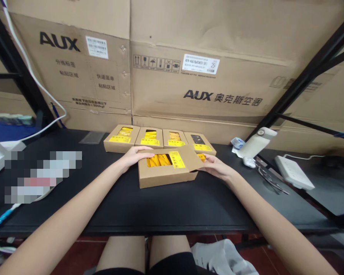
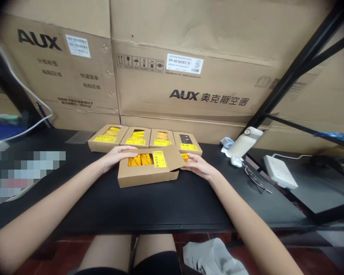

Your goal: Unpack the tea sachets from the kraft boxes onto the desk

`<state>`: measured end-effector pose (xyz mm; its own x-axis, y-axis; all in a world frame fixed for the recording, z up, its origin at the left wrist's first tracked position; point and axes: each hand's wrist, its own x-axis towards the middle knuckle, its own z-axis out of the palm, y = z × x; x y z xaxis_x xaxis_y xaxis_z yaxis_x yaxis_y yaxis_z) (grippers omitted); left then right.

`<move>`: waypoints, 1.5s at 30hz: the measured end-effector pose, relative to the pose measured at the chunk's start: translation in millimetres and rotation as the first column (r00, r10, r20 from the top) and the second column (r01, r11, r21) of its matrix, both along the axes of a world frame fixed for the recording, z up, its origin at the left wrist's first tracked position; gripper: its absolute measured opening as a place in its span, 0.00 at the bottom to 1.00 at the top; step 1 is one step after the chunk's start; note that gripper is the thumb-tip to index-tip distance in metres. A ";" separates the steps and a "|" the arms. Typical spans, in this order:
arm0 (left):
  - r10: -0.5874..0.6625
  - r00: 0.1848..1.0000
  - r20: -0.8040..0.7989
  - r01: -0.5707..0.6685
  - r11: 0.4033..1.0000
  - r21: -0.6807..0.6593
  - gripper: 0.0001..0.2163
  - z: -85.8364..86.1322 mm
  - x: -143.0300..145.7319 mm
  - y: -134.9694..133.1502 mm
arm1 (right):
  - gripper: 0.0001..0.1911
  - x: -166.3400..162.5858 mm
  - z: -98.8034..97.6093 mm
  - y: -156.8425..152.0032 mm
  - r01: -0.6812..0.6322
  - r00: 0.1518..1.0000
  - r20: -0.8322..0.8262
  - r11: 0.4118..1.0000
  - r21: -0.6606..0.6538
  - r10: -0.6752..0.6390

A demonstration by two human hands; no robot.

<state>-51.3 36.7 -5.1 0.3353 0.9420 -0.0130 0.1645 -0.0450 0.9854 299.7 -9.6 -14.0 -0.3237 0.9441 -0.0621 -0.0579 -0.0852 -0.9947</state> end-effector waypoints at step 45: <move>0.010 0.999 -0.041 -0.009 0.999 0.038 0.20 1.4 6.2 -3.8 | 0.37 -44.1 -12.3 -15.9 0.074 0.973 0.213 0.995 0.068 -0.087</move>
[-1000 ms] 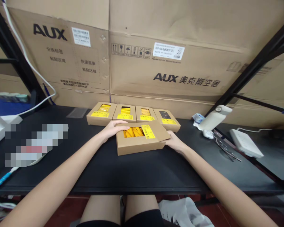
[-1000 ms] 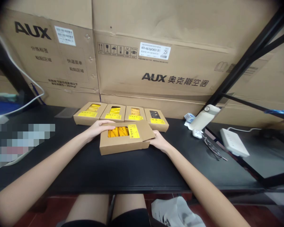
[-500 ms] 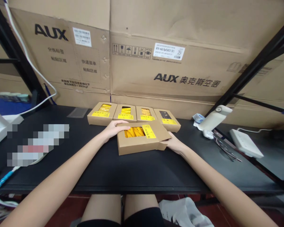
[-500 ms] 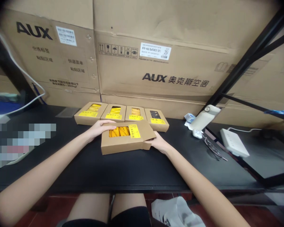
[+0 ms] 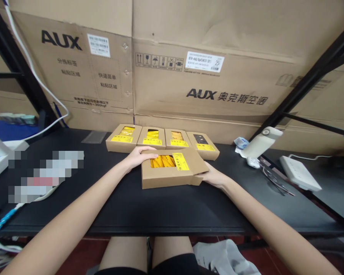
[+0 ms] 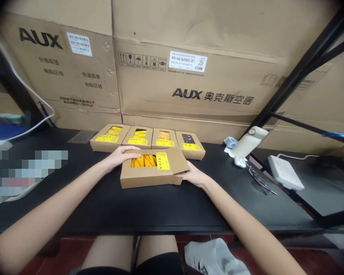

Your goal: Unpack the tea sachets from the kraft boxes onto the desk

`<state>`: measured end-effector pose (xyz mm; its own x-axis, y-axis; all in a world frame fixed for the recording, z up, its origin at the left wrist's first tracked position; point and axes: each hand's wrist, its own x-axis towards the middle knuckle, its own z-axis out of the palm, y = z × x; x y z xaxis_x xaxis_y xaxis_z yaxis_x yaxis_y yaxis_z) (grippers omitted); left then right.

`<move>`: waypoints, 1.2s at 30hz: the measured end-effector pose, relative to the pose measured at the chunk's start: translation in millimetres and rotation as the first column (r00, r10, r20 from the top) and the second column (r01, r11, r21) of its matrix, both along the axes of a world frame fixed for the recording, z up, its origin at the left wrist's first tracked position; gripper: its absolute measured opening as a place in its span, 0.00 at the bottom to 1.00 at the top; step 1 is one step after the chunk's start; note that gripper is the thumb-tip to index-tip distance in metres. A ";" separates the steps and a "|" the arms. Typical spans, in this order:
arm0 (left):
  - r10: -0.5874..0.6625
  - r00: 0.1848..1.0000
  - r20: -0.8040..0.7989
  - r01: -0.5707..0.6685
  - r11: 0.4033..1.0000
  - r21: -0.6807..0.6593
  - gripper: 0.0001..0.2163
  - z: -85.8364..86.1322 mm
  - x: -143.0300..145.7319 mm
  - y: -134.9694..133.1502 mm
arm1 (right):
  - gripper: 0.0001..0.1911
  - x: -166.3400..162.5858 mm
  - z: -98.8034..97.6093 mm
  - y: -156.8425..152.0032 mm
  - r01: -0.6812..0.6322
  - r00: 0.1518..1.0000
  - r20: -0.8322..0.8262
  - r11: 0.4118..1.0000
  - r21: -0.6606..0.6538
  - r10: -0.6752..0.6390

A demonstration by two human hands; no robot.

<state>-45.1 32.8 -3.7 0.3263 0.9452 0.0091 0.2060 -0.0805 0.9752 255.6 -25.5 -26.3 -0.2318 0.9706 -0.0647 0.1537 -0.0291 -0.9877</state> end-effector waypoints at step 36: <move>-0.022 0.999 -0.033 0.021 1.000 -0.016 0.21 2.2 -0.8 -1.5 | 0.31 12.6 10.7 -1.0 -0.148 0.982 0.130 0.987 0.058 0.140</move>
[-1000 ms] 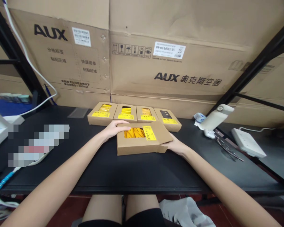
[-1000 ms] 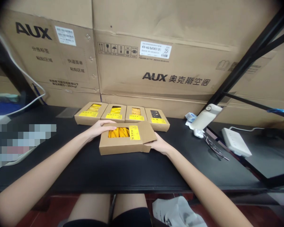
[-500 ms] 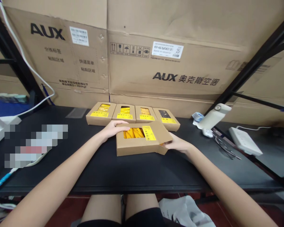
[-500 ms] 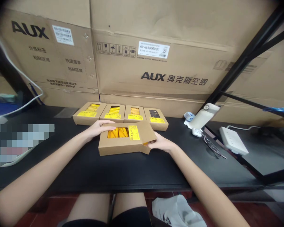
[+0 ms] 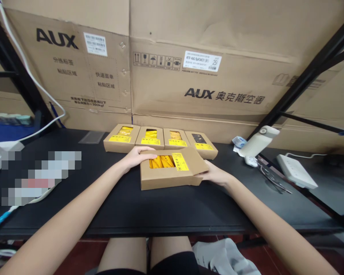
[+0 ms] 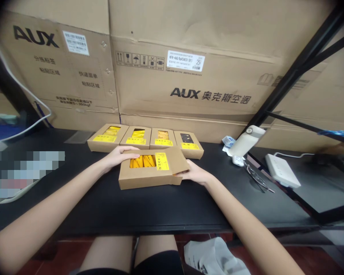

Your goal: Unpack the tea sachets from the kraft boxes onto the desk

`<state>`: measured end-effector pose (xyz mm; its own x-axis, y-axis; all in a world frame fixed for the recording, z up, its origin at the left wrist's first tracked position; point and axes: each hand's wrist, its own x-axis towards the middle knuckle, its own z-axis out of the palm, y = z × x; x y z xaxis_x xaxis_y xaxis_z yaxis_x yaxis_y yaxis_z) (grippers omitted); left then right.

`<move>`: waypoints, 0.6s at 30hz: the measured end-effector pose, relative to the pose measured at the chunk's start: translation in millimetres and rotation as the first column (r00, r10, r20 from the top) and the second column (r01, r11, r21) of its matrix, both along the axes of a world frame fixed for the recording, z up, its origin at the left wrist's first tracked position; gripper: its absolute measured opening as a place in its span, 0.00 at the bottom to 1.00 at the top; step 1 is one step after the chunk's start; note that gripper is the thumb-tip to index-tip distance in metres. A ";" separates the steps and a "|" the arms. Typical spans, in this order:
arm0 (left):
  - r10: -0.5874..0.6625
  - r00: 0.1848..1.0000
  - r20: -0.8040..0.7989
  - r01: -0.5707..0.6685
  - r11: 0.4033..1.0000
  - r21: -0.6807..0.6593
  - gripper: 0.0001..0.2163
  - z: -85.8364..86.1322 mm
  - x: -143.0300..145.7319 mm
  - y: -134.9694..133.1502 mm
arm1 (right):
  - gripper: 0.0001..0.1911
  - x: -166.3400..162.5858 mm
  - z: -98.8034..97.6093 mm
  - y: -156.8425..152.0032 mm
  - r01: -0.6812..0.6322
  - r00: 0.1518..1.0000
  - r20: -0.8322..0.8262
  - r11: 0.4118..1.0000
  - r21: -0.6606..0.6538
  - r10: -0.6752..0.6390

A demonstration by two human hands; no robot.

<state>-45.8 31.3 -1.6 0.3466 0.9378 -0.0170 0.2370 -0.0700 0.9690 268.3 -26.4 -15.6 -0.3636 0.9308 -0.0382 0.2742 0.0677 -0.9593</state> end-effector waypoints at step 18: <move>0.015 1.000 0.023 -0.015 1.000 0.027 0.21 -2.1 3.4 2.4 | 0.49 -19.8 -20.8 -4.6 0.298 0.952 -0.085 0.954 0.017 -0.295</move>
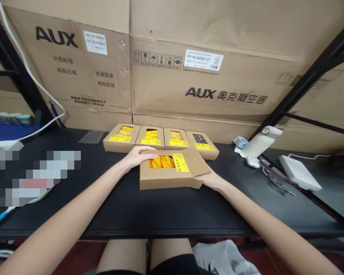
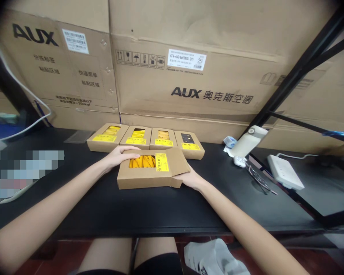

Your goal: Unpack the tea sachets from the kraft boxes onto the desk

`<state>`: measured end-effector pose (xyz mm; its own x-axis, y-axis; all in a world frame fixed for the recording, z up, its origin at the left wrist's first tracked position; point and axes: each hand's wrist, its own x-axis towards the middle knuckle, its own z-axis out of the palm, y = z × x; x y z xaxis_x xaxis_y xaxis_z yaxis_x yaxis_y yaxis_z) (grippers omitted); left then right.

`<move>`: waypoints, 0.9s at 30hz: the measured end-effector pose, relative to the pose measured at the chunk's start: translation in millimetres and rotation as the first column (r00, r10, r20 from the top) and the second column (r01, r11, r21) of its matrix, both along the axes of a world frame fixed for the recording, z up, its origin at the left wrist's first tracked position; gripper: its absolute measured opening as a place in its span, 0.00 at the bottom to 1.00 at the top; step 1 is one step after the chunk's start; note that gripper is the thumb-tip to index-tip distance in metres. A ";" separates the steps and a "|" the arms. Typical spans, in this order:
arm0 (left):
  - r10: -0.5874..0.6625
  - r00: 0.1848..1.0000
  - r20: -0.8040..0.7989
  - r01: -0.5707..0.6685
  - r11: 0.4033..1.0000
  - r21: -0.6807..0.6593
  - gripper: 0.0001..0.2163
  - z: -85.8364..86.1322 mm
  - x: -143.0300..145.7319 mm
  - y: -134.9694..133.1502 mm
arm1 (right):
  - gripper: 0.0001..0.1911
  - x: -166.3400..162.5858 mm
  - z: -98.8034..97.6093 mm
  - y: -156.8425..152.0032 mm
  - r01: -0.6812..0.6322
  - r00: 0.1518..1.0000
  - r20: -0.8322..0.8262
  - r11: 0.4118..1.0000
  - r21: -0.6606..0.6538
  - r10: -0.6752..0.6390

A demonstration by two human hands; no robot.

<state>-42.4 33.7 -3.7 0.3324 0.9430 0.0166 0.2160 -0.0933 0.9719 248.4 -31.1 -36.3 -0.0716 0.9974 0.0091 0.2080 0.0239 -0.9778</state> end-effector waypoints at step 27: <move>-0.052 0.999 -0.002 0.052 0.997 -0.064 0.24 0.8 -3.1 3.9 | 0.33 19.4 26.7 0.0 -0.286 0.950 0.110 0.956 -0.067 0.292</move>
